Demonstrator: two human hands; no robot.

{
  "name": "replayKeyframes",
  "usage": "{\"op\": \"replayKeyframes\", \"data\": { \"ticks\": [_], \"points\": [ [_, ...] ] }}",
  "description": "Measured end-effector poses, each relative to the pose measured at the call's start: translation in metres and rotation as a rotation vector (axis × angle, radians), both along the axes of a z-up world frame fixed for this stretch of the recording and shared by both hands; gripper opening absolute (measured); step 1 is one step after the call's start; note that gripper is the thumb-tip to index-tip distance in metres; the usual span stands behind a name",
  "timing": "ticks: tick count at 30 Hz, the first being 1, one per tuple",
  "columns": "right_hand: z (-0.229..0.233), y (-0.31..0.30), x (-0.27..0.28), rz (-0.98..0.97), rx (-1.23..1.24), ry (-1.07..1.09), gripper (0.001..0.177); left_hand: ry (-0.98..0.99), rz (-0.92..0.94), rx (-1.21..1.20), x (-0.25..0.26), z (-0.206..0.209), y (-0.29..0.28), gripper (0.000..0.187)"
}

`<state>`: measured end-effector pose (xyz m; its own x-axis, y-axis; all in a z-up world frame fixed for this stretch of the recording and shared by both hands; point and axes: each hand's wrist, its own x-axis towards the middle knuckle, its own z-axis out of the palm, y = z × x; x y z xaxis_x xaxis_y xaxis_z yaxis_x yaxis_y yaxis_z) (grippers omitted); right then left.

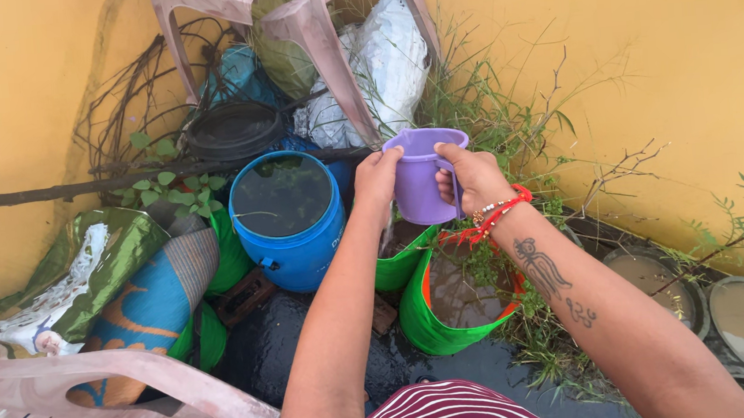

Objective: The person waters plants in several containers on a balcony using a purple mug, refilling the mug from a white bucket multiple times.

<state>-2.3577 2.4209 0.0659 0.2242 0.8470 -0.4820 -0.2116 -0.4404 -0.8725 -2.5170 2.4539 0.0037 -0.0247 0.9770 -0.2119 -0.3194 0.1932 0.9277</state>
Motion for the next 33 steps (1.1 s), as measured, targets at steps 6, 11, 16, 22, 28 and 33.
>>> {"op": "replayKeyframes", "data": {
  "ticks": [6,11,16,22,28,33],
  "points": [
    [0.004,0.0008,-0.0001,-0.003,0.006,-0.006,0.031,-0.014,-0.014,-0.021,0.0006,0.003,0.0018,0.03],
    [0.0033,0.0023,-0.001,-0.031,-0.023,-0.038,0.034,0.06,0.039,-0.017,0.0028,0.003,0.003,0.028],
    [-0.0018,0.0038,0.0007,-0.028,-0.026,-0.002,0.035,0.031,0.052,-0.024,0.0031,0.0013,0.002,0.029],
    [0.001,0.0036,-0.0018,-0.035,-0.057,-0.033,0.038,0.068,0.068,-0.045,0.002,0.0024,-0.0001,0.029],
    [-0.0003,0.0017,0.0002,-0.022,-0.056,-0.035,0.038,0.051,0.064,-0.076,0.0016,0.0028,-0.0016,0.029],
    [-0.0014,0.003,0.0052,0.021,-0.07,-0.009,0.037,0.038,0.082,-0.093,0.0047,-0.0042,0.0008,0.028]
  ]
}}
